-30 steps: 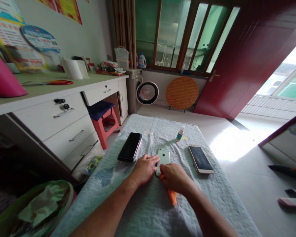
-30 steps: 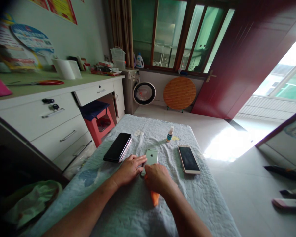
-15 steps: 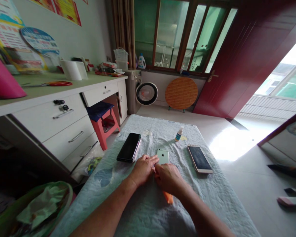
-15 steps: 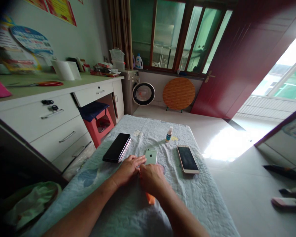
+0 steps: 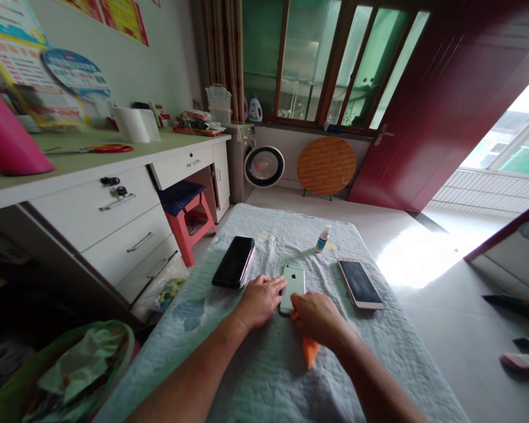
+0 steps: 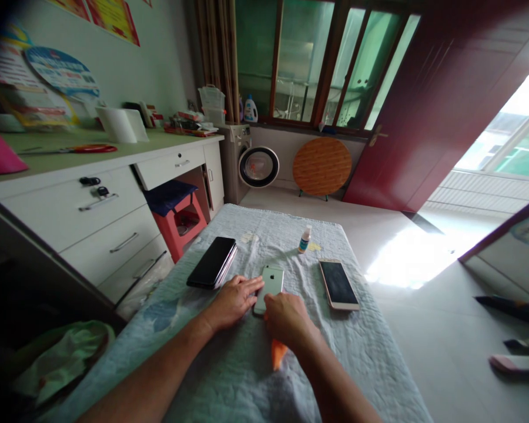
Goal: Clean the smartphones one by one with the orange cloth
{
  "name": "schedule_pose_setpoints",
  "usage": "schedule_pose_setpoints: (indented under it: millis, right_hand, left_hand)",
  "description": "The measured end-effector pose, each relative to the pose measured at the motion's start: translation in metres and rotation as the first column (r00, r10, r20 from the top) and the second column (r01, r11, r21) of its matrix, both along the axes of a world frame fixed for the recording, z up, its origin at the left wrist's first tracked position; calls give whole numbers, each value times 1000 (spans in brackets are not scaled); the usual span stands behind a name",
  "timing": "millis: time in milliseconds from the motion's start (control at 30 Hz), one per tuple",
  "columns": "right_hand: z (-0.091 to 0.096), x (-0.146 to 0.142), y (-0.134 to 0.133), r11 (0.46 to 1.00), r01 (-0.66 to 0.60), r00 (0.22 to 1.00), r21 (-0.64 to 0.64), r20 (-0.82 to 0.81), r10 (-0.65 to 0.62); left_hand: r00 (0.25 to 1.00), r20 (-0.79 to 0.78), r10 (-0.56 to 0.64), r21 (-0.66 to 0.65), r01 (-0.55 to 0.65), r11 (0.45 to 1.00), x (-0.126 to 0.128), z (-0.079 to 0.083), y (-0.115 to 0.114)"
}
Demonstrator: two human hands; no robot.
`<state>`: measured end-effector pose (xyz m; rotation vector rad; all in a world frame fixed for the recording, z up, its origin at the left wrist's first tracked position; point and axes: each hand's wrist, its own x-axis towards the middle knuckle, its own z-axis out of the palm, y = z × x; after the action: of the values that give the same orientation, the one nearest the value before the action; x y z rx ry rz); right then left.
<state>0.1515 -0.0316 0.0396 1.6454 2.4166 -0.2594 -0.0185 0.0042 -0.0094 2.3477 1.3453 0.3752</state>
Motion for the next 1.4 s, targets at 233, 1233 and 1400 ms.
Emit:
schedule_pose_setpoints:
  millis: [233,1233,1400]
  right_hand:
    - [3,2,1,1000,-13,1000,20,15,12]
    - [5,28,13,998,0,1000,-64,13,1]
    - [4,36,24,988,149,984,36,-104,-145]
  left_hand:
    - [1000,-9,4,12,-4,1000,1,-2,0]
    - [1000,-16,-3,15,3,1000,0,2,-3]
    - [1000,-8,-21,-17,21,1000,-2,5,-4]
